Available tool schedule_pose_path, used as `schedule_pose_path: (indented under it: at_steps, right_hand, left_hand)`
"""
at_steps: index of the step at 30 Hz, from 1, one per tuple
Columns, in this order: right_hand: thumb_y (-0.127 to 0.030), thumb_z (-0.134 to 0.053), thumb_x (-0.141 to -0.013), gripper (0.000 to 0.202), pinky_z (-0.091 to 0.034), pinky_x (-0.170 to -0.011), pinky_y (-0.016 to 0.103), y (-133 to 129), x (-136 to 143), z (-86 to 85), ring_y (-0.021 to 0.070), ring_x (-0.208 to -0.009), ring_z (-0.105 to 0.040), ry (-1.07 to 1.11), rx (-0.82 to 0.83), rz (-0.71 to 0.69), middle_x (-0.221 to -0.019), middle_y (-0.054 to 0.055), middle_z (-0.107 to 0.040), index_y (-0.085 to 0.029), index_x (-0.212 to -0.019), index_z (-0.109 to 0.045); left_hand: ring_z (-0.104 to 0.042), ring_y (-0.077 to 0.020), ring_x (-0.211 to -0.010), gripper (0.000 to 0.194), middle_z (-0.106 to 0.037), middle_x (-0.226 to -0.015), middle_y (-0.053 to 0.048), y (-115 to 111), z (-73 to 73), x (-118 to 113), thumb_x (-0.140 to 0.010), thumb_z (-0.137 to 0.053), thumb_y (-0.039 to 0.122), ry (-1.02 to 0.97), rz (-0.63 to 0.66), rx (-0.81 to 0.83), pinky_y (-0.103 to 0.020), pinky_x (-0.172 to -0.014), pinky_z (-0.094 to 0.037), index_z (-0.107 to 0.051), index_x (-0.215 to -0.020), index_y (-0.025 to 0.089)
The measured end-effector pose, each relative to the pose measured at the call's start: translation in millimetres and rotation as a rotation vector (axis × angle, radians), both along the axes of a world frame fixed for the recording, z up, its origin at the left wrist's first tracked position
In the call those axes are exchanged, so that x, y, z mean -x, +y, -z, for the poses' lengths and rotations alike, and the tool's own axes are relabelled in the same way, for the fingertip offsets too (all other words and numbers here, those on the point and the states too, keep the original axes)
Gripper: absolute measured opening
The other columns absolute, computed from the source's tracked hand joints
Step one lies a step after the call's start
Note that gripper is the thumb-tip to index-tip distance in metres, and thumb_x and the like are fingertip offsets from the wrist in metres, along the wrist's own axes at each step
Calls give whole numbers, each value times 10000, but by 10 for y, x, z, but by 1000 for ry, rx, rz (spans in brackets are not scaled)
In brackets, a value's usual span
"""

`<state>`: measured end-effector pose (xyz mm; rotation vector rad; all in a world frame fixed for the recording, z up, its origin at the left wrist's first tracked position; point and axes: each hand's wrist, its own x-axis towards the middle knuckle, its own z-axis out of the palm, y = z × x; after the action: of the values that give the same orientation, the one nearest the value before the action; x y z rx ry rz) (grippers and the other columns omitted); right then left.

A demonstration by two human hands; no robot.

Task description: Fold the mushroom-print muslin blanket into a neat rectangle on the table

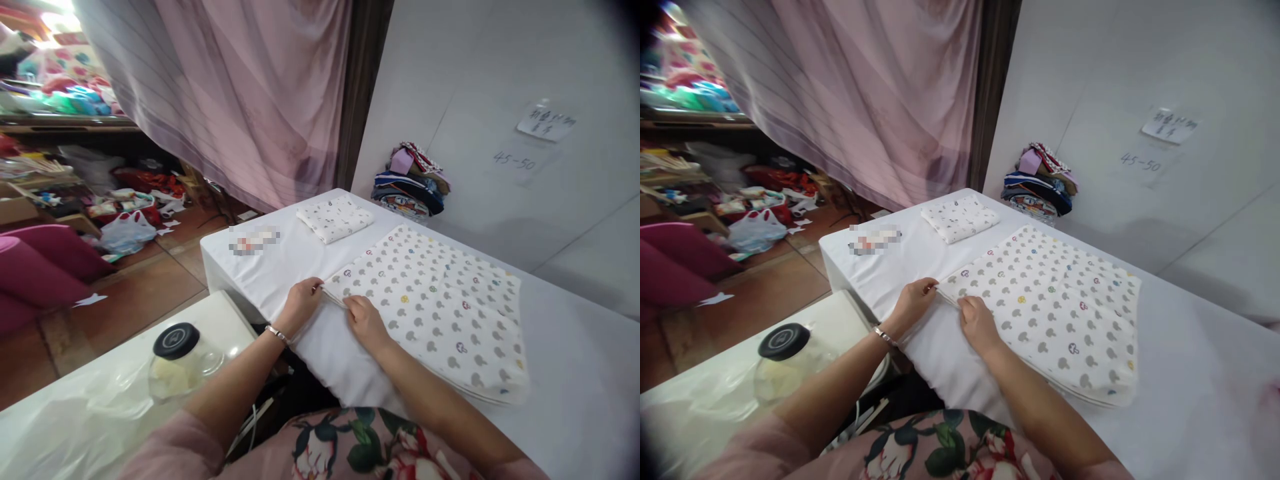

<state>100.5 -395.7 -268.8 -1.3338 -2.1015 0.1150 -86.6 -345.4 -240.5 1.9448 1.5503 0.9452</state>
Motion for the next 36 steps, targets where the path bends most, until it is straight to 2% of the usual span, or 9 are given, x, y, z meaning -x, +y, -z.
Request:
schedule_pose_path:
  at_steps: [2, 6, 12, 17, 24, 30, 36]
  right_hand:
    - [-56, -422, -805, 346, -466, -849, 340, -4, 4, -15, 212, -950, -527, -6, 8, -4, -987, 91, -622, -163, -1070, -617]
    - [-50, -431, -798, 339, -462, -852, 335, -8, 8, -39, 211, -944, -524, -7, 22, -10, -975, 93, -624, -151, -1061, -621]
    - [-73, -435, -812, 335, -461, -866, 347, -1, 2, -9, 214, -957, -523, -18, 5, -6, -994, 84, -621, -169, -1077, -616]
    - [-54, -431, -799, 332, -469, -855, 342, 8, 2, 9, 212, -937, -528, -22, -25, 10, -980, 87, -625, -155, -1051, -623]
    - [-61, -417, -826, 329, -466, -852, 334, -40, 36, -43, 210, -938, -513, -112, -16, -15, -984, 99, -605, -136, -1094, -591]
    - [-31, -401, -830, 330, -456, -837, 326, -87, 152, -89, 208, -918, -489, -207, -46, -36, -974, 98, -583, -128, -1097, -570]
    - [-65, -422, -856, 211, -446, -769, 324, -55, 267, -68, 210, -848, -473, -325, -42, -32, -902, 91, -562, -138, -955, -594]
  left_hand:
    - [-597, -139, -672, 270, -672, -748, -3, -38, 27, 22, -765, -447, 221, -57, 32, 54, -231, -645, -437, -656, -931, 178]
    - [-605, -134, -691, 272, -679, -763, 9, -57, 20, 50, -736, -464, 200, -102, 176, 116, -218, -637, -439, -654, -930, 183]
    - [-617, -136, -707, 299, -687, -789, 7, 12, -43, 83, -717, -506, 215, -82, 262, 155, -218, -655, -449, -645, -979, 181]
    - [-605, -141, -716, 225, -673, -779, -2, 49, -88, 60, -779, -460, 244, 66, 223, 66, -230, -667, -427, -647, -889, 185]
    - [-608, -187, -805, 174, -649, -916, -45, -54, -138, -1, -819, -424, 215, 491, 13, -117, -270, -626, -376, -568, -915, 198]
    - [-599, -183, -835, 159, -636, -916, -31, -85, -107, 72, -834, -416, 201, 548, -15, -145, -280, -654, -370, -524, -950, 209]
    - [-575, -184, -855, 142, -617, -874, -33, -55, -94, 116, -817, -409, 151, 625, 79, -131, -290, -679, -378, -521, -883, 208]
